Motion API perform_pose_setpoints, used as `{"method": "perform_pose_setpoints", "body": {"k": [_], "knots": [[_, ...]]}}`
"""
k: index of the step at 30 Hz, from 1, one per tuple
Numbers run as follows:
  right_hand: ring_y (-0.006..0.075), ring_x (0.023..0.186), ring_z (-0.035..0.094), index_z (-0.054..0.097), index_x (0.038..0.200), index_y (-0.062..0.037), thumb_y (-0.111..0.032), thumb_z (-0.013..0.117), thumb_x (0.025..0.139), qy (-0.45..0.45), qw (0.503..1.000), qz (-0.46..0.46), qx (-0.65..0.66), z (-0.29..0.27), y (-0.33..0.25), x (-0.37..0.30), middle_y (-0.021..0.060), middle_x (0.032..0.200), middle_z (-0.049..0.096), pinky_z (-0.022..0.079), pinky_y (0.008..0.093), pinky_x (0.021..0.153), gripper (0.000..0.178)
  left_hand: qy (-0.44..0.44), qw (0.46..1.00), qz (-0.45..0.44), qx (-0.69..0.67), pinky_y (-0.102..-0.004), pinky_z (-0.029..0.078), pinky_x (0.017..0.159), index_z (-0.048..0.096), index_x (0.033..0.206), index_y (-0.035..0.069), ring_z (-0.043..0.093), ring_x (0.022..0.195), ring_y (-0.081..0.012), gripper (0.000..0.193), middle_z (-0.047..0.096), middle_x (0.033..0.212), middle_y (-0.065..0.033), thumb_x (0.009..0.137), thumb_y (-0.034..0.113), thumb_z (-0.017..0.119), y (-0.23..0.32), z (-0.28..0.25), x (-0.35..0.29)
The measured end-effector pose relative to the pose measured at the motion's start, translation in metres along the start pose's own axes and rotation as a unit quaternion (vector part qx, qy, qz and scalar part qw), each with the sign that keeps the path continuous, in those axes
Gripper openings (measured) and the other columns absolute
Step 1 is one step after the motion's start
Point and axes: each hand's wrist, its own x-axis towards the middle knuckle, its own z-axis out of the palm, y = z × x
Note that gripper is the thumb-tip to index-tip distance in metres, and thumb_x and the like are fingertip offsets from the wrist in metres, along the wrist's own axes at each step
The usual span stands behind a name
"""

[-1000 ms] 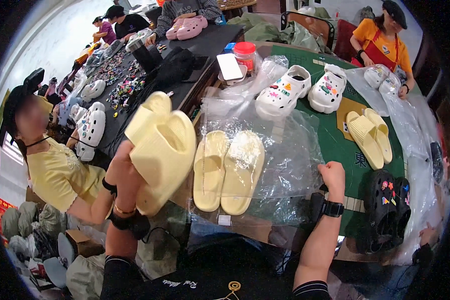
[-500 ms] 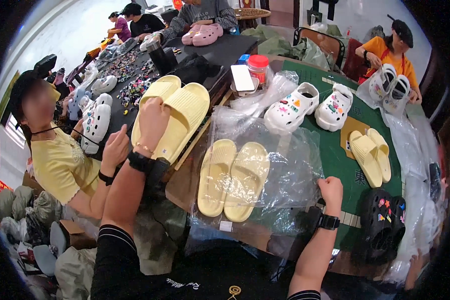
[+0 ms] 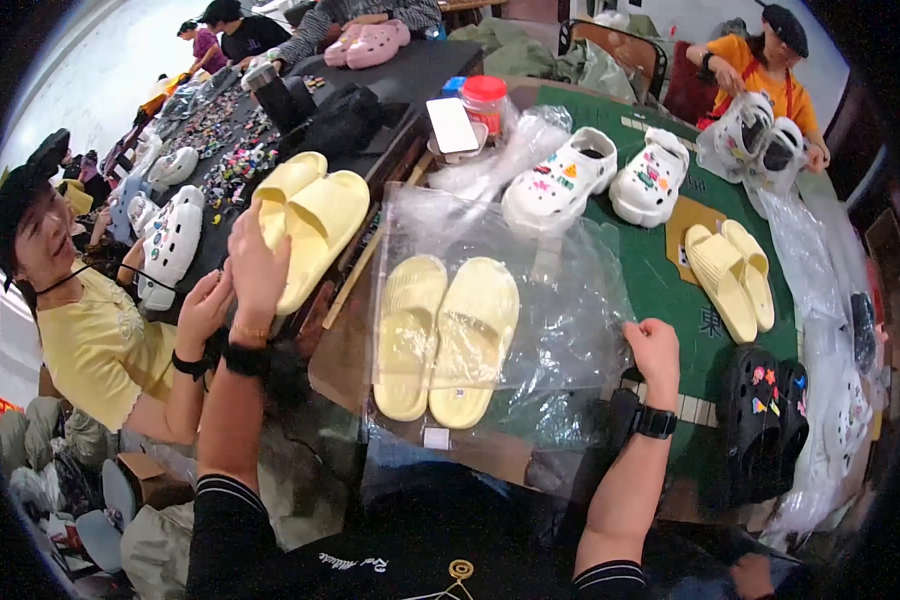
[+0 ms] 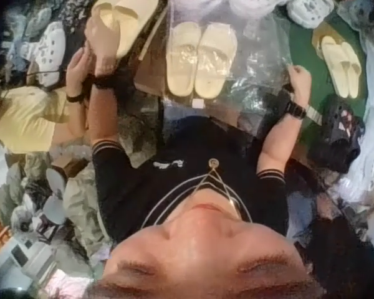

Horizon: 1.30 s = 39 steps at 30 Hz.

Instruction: The recorder and other workers are seen assembling and packaging decorative shoes and slippers, specifically by attaching pins and placing them in plastic bags.

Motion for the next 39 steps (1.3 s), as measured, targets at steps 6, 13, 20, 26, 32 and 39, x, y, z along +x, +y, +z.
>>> {"method": "perform_pose_setpoints", "body": {"k": [6,13,20,26,32,39], "knots": [[0.0175,0.057,0.055,0.064,0.073,0.0058,-0.027,0.072,0.077,-0.034,0.999,0.018,0.031,-0.005,-0.005,0.004,0.0116,0.060,0.059,0.044,0.0343,0.056,0.034,-0.127,0.967,0.011,-0.219,-0.0405,0.050,0.068,0.064,0.086,0.004,0.061,0.076,-0.0346,0.005,0.061,0.081,-0.0149,0.081,0.004,0.065,0.080,-0.022,-0.085],[0.0204,0.056,0.056,0.064,0.073,0.0062,-0.027,0.072,0.076,-0.033,0.999,-0.010,0.022,0.007,-0.002,-0.001,0.0165,0.060,0.059,0.045,0.0364,0.056,0.034,-0.316,0.934,-0.018,-0.164,-0.0405,0.054,0.065,0.065,0.095,0.003,0.066,0.071,-0.0336,0.043,0.067,0.081,-0.0162,0.083,0.043,0.070,0.154,-0.009,-0.123],[0.0251,0.057,0.060,0.066,0.076,0.0055,-0.025,0.072,0.073,-0.024,1.000,-0.001,0.002,0.006,-0.028,-0.018,0.0179,0.063,0.061,0.047,0.0368,0.058,0.032,-0.304,0.938,-0.058,-0.156,-0.0433,0.053,0.060,0.066,0.082,0.001,0.066,0.067,-0.0357,0.036,0.065,0.073,-0.0207,0.081,0.037,0.068,0.165,0.038,-0.119],[0.0324,0.062,0.063,0.065,0.072,0.0033,-0.027,0.071,0.073,-0.036,0.999,-0.011,-0.019,0.007,-0.028,-0.016,0.0194,0.066,0.063,0.048,0.0394,0.060,0.031,-0.231,0.932,-0.026,-0.280,-0.0404,0.050,0.061,0.063,0.080,-0.001,0.064,0.068,-0.0342,0.014,0.064,0.071,-0.0172,0.078,0.012,0.068,0.143,-0.014,-0.113],[0.0383,0.077,0.066,0.067,0.075,-0.0013,-0.027,0.071,0.071,-0.047,0.995,0.017,-0.091,0.008,-0.040,-0.015,0.0206,0.076,0.066,0.052,0.0439,0.068,0.026,-0.253,0.955,-0.070,-0.136,-0.0487,0.043,0.055,0.050,0.066,0.000,0.055,0.063,-0.0439,0.027,0.055,0.065,-0.0228,0.078,0.016,0.068,0.096,-0.094,-0.113],[0.0395,0.081,0.066,0.068,0.079,-0.0035,-0.021,0.067,0.072,-0.028,0.984,0.015,-0.175,0.009,-0.046,-0.025,0.0196,0.085,0.068,0.054,0.0470,0.071,0.018,-0.155,0.955,-0.120,-0.223,-0.0319,0.050,0.068,0.067,0.102,-0.005,0.067,0.073,-0.0199,0.028,0.068,0.084,-0.0179,0.083,0.016,0.065,0.070,-0.175,-0.137]]}}
